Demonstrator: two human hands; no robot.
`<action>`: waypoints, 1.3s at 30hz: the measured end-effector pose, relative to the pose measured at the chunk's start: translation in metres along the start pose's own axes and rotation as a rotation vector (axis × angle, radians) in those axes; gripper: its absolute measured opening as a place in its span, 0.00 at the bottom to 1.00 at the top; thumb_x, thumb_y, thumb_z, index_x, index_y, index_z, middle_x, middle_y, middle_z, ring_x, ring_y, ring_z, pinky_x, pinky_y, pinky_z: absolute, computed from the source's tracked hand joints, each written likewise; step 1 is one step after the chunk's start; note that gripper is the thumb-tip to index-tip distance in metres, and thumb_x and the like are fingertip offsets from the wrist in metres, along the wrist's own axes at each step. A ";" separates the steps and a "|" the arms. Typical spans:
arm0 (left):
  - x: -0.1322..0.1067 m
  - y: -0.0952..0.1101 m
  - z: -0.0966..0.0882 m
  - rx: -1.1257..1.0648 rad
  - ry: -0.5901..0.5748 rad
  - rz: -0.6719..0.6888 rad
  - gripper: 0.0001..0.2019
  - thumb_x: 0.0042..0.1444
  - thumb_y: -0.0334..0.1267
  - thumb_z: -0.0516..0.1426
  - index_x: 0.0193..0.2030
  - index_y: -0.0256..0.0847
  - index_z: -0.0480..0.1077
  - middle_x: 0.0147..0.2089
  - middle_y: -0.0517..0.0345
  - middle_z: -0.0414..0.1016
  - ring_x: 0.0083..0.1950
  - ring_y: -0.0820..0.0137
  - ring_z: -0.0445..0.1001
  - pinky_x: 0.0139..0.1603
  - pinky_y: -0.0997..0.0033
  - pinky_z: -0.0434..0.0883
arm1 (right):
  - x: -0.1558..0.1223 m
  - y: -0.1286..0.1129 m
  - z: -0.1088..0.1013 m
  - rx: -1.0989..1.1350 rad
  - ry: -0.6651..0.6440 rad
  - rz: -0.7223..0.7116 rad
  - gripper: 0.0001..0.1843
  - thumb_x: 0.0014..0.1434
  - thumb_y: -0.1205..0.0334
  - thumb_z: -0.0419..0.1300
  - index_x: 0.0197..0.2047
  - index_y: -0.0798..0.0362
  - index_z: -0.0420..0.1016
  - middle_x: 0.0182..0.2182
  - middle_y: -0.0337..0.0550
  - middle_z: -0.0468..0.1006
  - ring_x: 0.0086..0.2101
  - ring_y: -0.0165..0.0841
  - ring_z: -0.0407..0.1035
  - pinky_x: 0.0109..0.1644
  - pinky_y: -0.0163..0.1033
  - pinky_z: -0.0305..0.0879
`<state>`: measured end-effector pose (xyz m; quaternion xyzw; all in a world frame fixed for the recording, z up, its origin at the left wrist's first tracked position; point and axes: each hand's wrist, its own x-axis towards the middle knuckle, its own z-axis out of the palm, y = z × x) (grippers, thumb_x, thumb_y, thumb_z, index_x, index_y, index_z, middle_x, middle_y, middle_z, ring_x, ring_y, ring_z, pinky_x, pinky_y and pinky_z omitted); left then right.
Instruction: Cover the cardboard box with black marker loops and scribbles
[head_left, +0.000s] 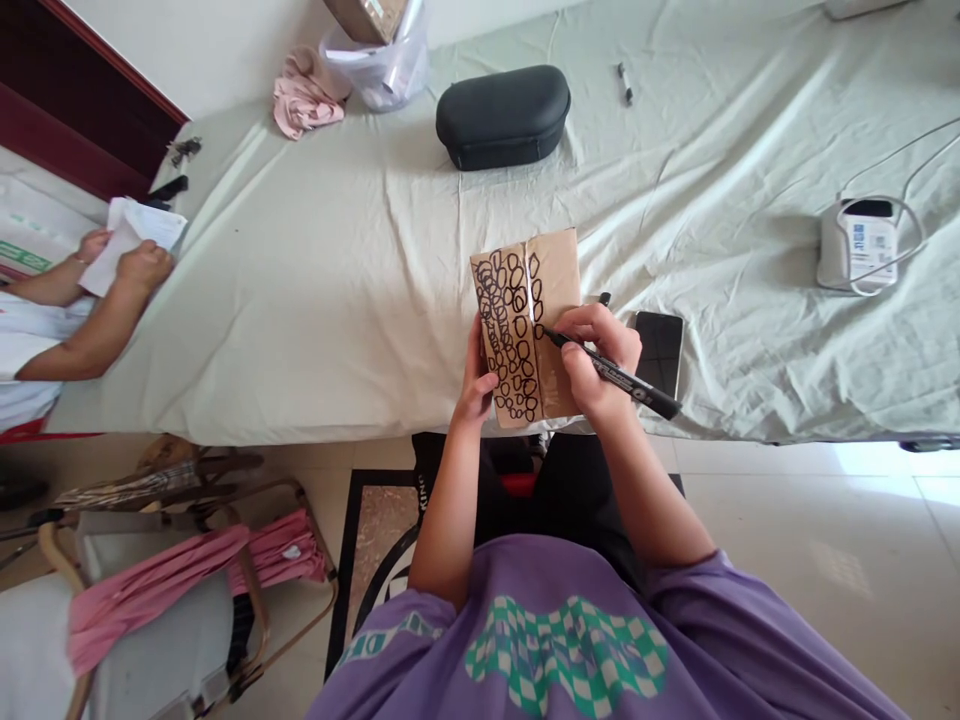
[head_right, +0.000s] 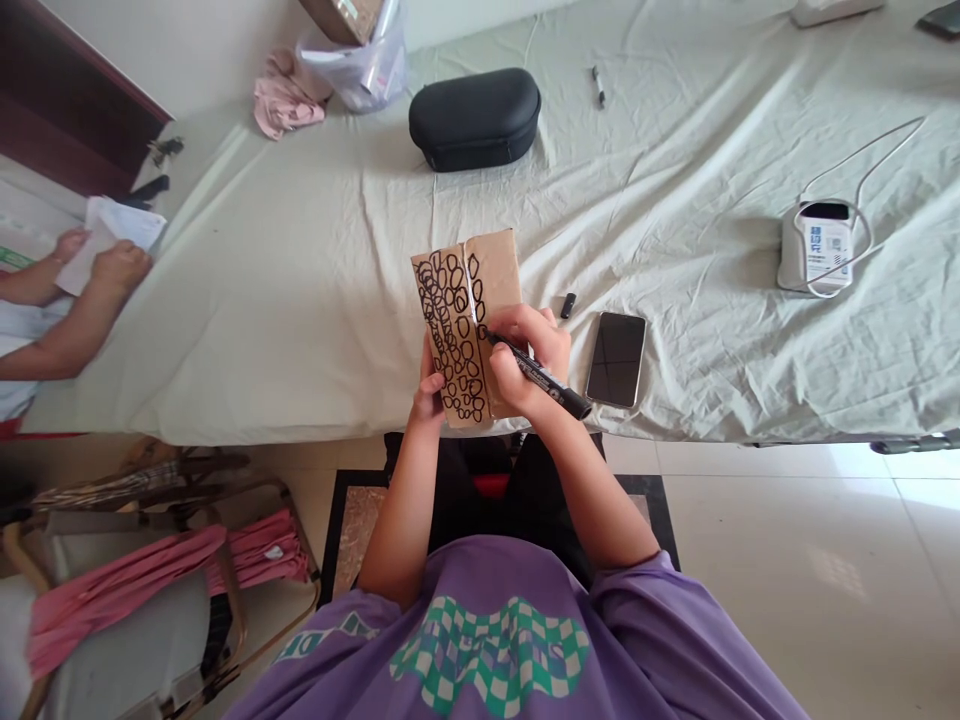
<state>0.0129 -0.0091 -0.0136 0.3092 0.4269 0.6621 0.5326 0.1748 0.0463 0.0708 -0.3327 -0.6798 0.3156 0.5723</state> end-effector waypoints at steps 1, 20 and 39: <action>0.000 0.000 0.000 -0.009 -0.001 0.003 0.56 0.42 0.59 0.70 0.79 0.54 0.58 0.82 0.58 0.60 0.85 0.50 0.52 0.83 0.52 0.60 | -0.001 0.000 0.000 -0.023 0.001 -0.022 0.05 0.52 0.66 0.57 0.33 0.46 0.71 0.21 0.32 0.70 0.21 0.31 0.62 0.36 0.44 0.64; -0.026 -0.010 -0.009 0.112 0.025 -0.039 0.53 0.46 0.56 0.72 0.79 0.56 0.60 0.82 0.59 0.60 0.85 0.50 0.53 0.84 0.53 0.55 | 0.004 0.003 0.000 -0.124 -0.065 -0.063 0.04 0.49 0.65 0.54 0.27 0.46 0.65 0.20 0.33 0.68 0.25 0.34 0.61 0.40 0.46 0.60; -0.024 -0.012 -0.009 0.103 0.046 -0.089 0.53 0.46 0.53 0.71 0.80 0.57 0.59 0.81 0.59 0.63 0.84 0.50 0.55 0.82 0.52 0.58 | 0.007 0.002 0.005 -0.164 -0.033 -0.040 0.06 0.53 0.65 0.54 0.26 0.46 0.62 0.22 0.36 0.70 0.25 0.35 0.64 0.37 0.44 0.60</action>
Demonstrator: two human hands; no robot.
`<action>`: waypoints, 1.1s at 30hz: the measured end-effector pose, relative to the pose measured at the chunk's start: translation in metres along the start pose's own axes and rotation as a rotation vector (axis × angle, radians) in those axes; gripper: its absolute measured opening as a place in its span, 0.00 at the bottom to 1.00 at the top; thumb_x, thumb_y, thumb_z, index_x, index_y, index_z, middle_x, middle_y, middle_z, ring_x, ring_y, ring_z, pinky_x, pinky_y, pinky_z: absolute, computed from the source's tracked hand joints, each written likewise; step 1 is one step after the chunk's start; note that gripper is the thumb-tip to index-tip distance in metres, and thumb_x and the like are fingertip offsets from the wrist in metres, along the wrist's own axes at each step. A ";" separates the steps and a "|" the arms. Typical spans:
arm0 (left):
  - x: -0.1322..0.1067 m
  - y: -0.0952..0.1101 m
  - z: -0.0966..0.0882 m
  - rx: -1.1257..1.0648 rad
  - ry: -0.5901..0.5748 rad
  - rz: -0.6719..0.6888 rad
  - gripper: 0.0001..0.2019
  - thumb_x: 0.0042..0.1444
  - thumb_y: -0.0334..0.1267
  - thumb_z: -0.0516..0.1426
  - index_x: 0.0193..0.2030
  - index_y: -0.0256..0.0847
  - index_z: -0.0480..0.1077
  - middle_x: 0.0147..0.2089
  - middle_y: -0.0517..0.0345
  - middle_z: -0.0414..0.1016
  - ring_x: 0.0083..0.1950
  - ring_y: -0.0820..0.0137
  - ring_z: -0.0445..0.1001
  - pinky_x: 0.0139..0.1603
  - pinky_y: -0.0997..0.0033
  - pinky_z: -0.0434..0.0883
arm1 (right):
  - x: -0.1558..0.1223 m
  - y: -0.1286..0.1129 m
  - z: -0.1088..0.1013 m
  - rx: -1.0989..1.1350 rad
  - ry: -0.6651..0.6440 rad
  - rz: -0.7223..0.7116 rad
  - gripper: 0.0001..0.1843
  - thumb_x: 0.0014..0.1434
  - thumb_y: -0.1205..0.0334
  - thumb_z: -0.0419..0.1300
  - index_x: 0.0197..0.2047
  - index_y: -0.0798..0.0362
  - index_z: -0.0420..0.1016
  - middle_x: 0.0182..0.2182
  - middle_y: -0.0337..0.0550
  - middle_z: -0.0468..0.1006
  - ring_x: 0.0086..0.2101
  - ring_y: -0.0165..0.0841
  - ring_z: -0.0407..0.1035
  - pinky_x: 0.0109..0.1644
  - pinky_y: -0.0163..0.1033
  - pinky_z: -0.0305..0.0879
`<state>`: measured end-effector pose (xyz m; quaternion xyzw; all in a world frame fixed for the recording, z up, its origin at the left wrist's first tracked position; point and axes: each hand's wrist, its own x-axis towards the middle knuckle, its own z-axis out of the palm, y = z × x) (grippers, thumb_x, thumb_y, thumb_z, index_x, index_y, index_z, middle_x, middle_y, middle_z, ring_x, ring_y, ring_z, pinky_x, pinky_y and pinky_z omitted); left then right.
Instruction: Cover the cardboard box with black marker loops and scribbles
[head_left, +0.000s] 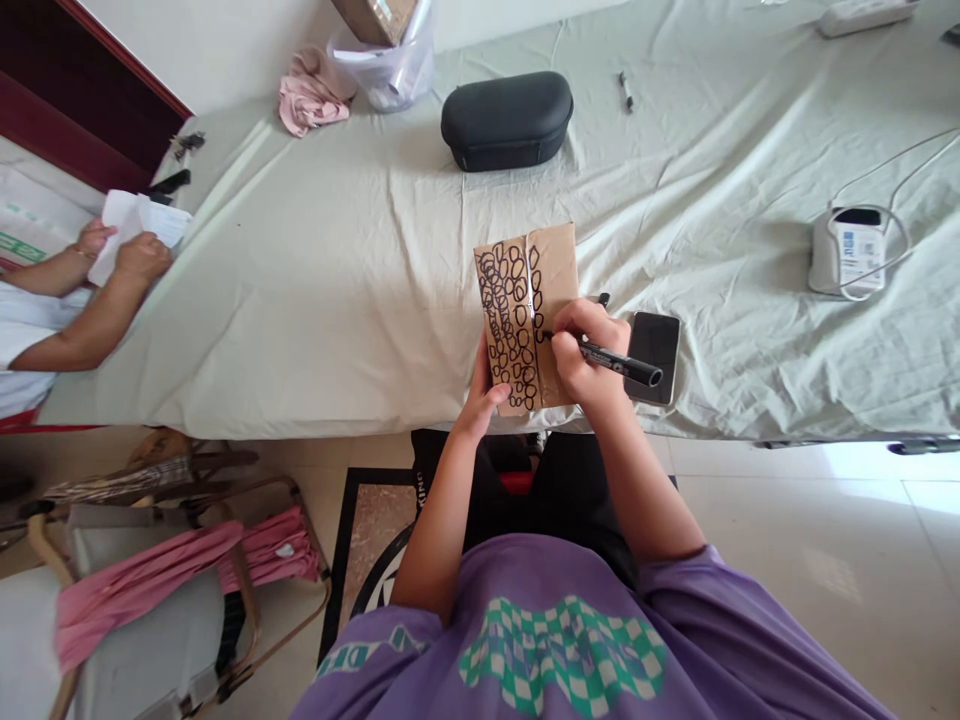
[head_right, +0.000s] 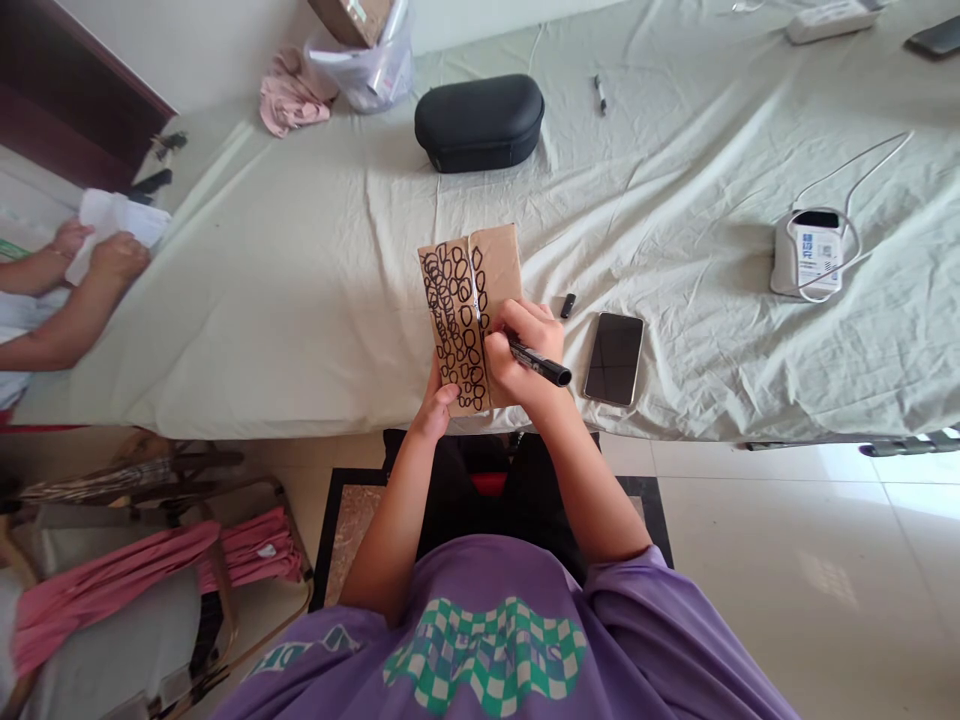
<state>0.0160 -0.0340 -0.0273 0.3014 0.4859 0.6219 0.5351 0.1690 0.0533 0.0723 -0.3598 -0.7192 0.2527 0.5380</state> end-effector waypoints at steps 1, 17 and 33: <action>0.000 0.001 0.001 -0.003 0.008 0.001 0.53 0.46 0.53 0.71 0.79 0.56 0.60 0.81 0.59 0.63 0.84 0.50 0.55 0.82 0.52 0.58 | 0.001 0.000 0.000 -0.008 -0.001 -0.005 0.06 0.52 0.65 0.54 0.26 0.46 0.62 0.22 0.36 0.70 0.26 0.34 0.64 0.37 0.45 0.61; -0.006 -0.009 -0.005 -0.012 -0.054 -0.022 0.54 0.45 0.57 0.69 0.80 0.55 0.57 0.82 0.58 0.60 0.86 0.49 0.48 0.84 0.49 0.52 | -0.070 0.046 -0.046 0.121 0.458 0.298 0.14 0.64 0.49 0.68 0.38 0.45 0.68 0.17 0.27 0.62 0.17 0.29 0.56 0.22 0.38 0.52; 0.001 -0.019 -0.013 0.025 -0.119 0.120 0.47 0.53 0.56 0.66 0.79 0.53 0.59 0.82 0.55 0.61 0.85 0.50 0.51 0.84 0.48 0.54 | -0.064 0.092 -0.096 0.369 0.323 0.592 0.26 0.54 0.61 0.67 0.56 0.39 0.70 0.47 0.39 0.85 0.34 0.36 0.81 0.39 0.44 0.78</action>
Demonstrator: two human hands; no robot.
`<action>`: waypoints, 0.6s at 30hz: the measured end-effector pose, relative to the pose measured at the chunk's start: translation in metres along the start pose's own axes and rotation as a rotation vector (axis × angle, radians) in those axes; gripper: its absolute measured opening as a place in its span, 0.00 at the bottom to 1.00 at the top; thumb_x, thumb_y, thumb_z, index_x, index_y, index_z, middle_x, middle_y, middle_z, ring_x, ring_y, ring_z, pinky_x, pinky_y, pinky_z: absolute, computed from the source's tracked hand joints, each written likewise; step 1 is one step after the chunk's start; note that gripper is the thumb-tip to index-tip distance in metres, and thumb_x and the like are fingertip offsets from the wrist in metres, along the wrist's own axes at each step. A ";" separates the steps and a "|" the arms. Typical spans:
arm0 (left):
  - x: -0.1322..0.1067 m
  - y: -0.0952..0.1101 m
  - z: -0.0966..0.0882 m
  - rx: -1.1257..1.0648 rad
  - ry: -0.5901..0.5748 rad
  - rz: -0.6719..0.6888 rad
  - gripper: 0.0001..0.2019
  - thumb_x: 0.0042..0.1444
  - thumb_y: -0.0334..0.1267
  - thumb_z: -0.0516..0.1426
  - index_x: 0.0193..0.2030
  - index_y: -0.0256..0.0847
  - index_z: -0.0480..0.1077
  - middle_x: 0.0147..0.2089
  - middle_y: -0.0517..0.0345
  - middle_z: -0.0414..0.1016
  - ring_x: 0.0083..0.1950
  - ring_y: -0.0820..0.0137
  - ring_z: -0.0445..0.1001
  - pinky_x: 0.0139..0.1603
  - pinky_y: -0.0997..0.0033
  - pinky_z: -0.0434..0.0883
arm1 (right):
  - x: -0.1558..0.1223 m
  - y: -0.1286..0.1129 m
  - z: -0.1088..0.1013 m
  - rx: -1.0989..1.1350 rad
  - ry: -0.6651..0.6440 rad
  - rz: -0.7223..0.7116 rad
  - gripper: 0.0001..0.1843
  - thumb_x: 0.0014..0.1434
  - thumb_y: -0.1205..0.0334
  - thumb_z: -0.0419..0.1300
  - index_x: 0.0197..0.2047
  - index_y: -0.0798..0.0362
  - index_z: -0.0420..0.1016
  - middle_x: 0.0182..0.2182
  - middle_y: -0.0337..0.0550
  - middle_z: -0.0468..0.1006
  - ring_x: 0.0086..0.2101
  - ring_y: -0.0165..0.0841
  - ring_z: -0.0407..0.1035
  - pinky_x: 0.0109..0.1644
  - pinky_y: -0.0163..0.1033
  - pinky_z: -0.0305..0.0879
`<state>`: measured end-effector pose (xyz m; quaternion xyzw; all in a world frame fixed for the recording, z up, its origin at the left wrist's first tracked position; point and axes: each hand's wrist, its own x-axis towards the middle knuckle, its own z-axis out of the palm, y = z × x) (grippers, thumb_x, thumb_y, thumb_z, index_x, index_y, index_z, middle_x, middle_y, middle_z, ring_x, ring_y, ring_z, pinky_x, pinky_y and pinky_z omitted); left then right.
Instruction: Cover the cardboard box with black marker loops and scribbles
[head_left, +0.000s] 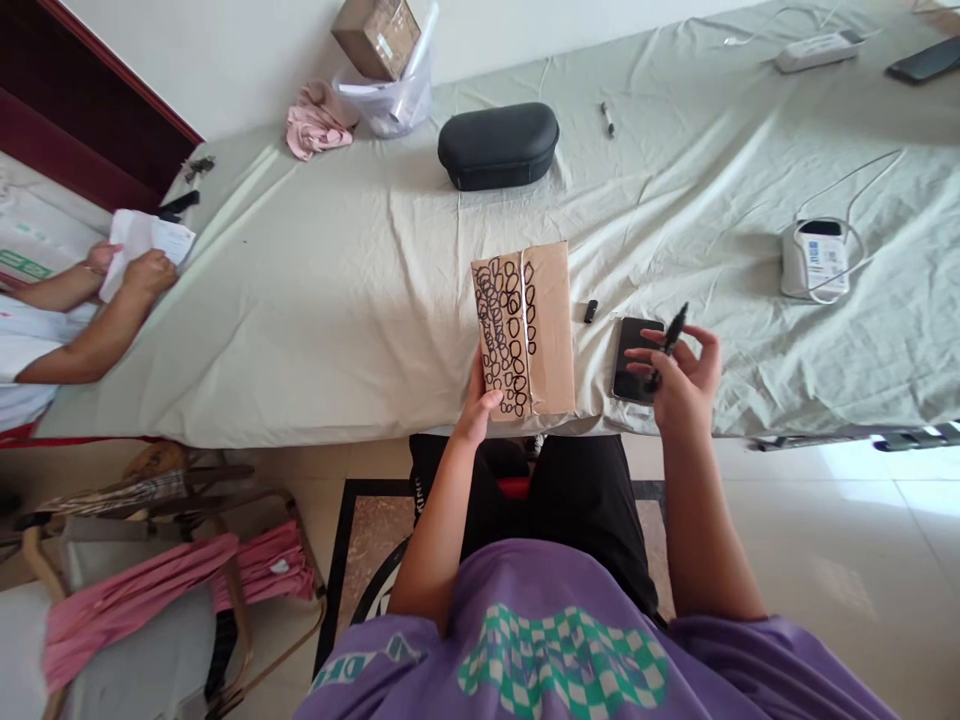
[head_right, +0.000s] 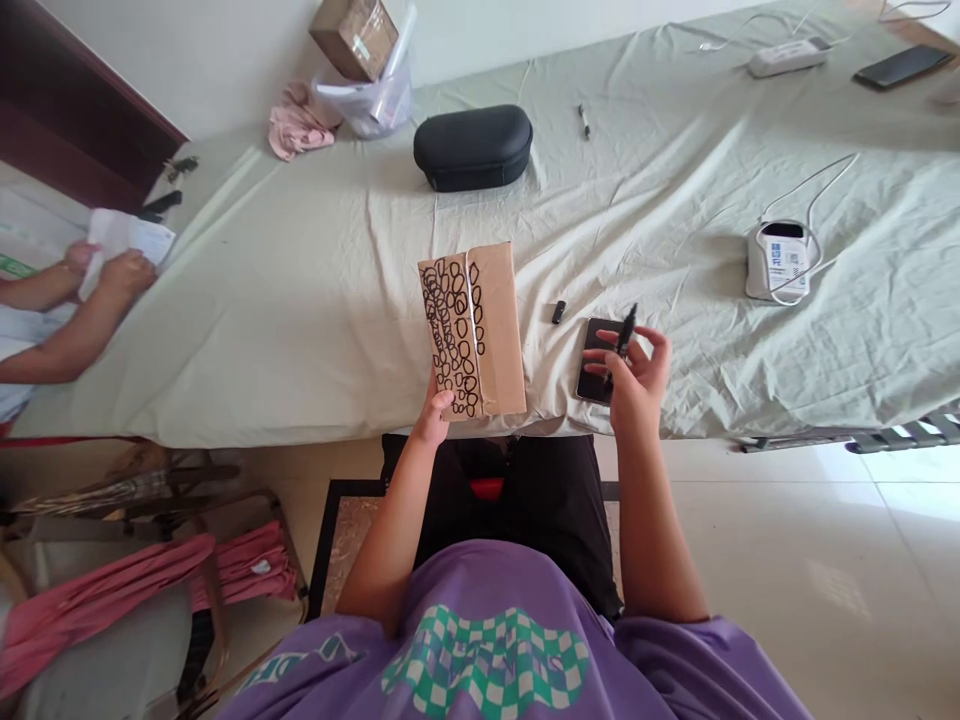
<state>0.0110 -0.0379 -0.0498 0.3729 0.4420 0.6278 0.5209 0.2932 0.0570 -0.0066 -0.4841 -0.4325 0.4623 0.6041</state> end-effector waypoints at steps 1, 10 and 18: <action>0.000 0.000 0.000 -0.006 -0.006 0.008 0.46 0.54 0.55 0.65 0.79 0.53 0.59 0.82 0.56 0.61 0.85 0.50 0.51 0.85 0.48 0.54 | 0.012 0.003 0.003 -0.133 -0.029 -0.077 0.27 0.55 0.62 0.66 0.57 0.40 0.70 0.47 0.40 0.85 0.37 0.38 0.81 0.45 0.48 0.78; -0.003 -0.006 -0.003 -0.001 0.056 0.010 0.45 0.53 0.54 0.65 0.78 0.51 0.62 0.82 0.56 0.61 0.85 0.50 0.52 0.85 0.48 0.54 | 0.138 0.047 0.027 -1.142 -0.234 -0.472 0.21 0.63 0.71 0.51 0.46 0.46 0.85 0.56 0.51 0.82 0.68 0.58 0.59 0.71 0.82 0.40; -0.005 -0.008 -0.007 -0.011 0.106 -0.033 0.45 0.50 0.54 0.67 0.76 0.50 0.65 0.81 0.55 0.63 0.84 0.49 0.55 0.84 0.48 0.56 | 0.162 0.076 0.033 -1.130 -0.282 -0.503 0.18 0.57 0.69 0.55 0.41 0.48 0.86 0.61 0.53 0.76 0.72 0.62 0.54 0.74 0.81 0.41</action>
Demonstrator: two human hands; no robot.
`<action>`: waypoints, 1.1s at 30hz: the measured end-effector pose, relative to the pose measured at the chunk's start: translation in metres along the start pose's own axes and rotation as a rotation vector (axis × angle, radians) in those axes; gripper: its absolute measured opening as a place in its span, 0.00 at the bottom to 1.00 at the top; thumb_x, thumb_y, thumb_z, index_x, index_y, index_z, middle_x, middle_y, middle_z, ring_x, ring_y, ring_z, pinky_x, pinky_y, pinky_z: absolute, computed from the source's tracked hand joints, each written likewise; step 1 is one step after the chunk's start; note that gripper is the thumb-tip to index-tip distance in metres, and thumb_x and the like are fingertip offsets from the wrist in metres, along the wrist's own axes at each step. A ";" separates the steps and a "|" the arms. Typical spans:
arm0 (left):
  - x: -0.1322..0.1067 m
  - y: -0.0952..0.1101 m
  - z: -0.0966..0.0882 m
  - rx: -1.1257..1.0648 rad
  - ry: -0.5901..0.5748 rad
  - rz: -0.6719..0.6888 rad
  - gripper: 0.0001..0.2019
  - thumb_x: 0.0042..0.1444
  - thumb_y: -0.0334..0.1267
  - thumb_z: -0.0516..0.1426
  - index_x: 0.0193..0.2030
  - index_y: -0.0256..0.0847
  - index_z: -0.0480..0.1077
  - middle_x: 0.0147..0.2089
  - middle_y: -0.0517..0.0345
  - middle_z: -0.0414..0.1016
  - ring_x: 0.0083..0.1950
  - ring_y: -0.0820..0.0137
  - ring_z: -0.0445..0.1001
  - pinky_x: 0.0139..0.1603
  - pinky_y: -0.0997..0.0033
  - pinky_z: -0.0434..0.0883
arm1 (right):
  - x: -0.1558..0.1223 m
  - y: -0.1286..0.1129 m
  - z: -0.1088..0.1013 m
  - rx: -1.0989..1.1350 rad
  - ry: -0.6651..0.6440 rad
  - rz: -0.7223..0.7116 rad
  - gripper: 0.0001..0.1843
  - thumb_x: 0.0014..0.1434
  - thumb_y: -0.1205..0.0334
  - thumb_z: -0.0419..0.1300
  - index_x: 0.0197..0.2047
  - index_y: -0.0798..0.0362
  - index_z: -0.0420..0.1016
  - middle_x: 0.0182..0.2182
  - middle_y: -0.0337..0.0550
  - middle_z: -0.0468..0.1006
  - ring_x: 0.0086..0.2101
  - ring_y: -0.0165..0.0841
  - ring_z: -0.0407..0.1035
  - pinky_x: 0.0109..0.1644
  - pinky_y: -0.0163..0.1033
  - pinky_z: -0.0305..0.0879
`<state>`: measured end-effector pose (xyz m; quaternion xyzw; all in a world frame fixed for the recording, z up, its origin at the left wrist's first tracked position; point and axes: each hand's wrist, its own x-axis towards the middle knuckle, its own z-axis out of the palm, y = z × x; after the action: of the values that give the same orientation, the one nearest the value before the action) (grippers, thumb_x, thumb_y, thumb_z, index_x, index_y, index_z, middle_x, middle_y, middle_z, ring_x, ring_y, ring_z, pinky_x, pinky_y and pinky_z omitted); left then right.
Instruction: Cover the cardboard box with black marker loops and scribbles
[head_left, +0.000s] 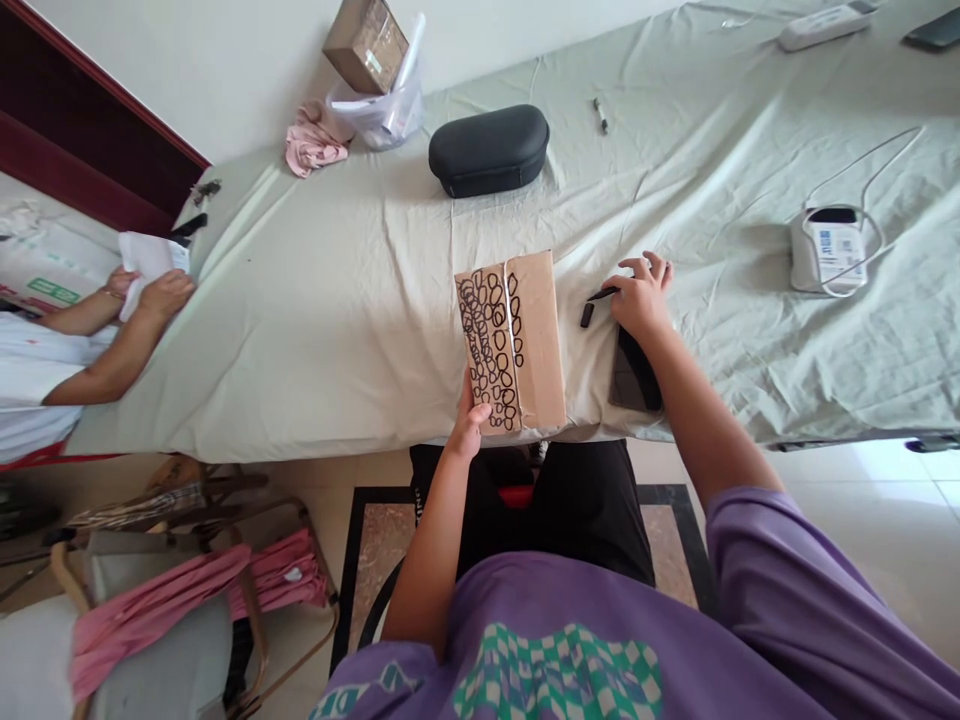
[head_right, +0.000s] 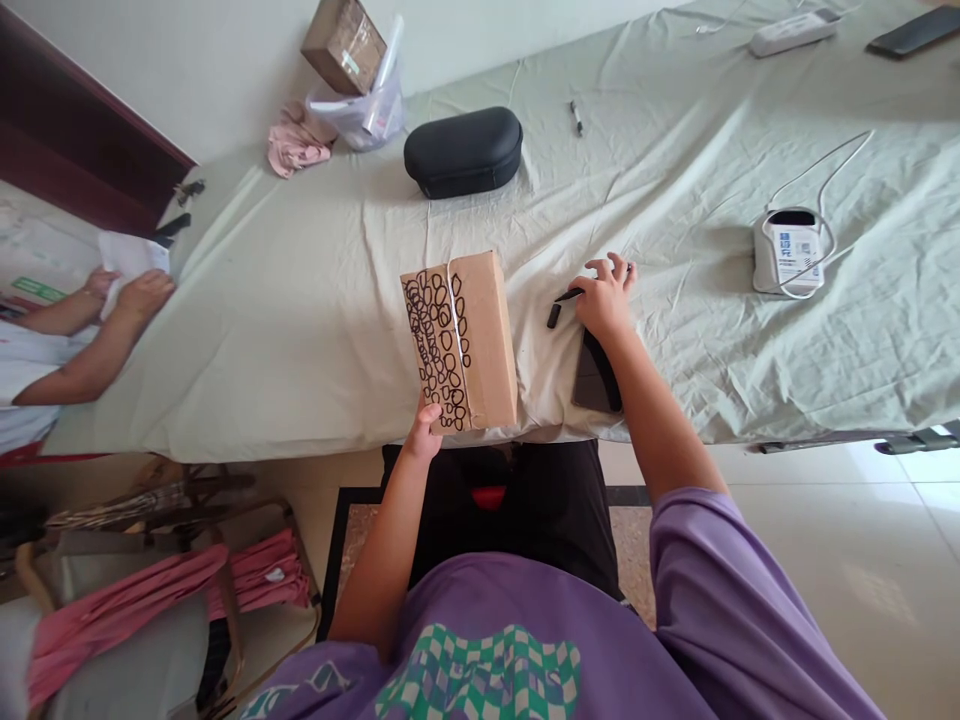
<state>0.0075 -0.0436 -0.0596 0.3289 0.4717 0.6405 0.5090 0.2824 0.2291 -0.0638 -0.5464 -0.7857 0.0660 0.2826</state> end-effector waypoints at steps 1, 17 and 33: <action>0.000 0.000 -0.001 -0.004 0.001 -0.001 0.44 0.50 0.53 0.67 0.75 0.50 0.66 0.81 0.55 0.63 0.84 0.49 0.55 0.84 0.48 0.56 | -0.001 0.000 0.001 0.005 0.003 0.002 0.17 0.56 0.69 0.55 0.40 0.48 0.86 0.61 0.53 0.76 0.72 0.62 0.54 0.74 0.81 0.40; -0.002 -0.004 -0.004 0.012 -0.005 -0.002 0.45 0.50 0.56 0.66 0.76 0.50 0.65 0.80 0.55 0.64 0.84 0.49 0.56 0.84 0.48 0.58 | -0.026 -0.011 -0.019 0.078 -0.387 -0.230 0.26 0.58 0.58 0.61 0.59 0.41 0.83 0.68 0.52 0.72 0.72 0.70 0.51 0.69 0.92 0.32; -0.002 0.002 0.001 0.026 0.012 -0.030 0.48 0.48 0.59 0.66 0.76 0.48 0.65 0.79 0.52 0.65 0.84 0.46 0.56 0.83 0.47 0.59 | -0.007 -0.054 -0.033 0.888 0.125 0.125 0.32 0.67 0.24 0.46 0.34 0.44 0.66 0.29 0.41 0.68 0.32 0.40 0.68 0.41 0.48 0.72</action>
<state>0.0086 -0.0456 -0.0569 0.3246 0.4881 0.6285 0.5113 0.2564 0.1947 -0.0168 -0.4216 -0.6281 0.3803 0.5321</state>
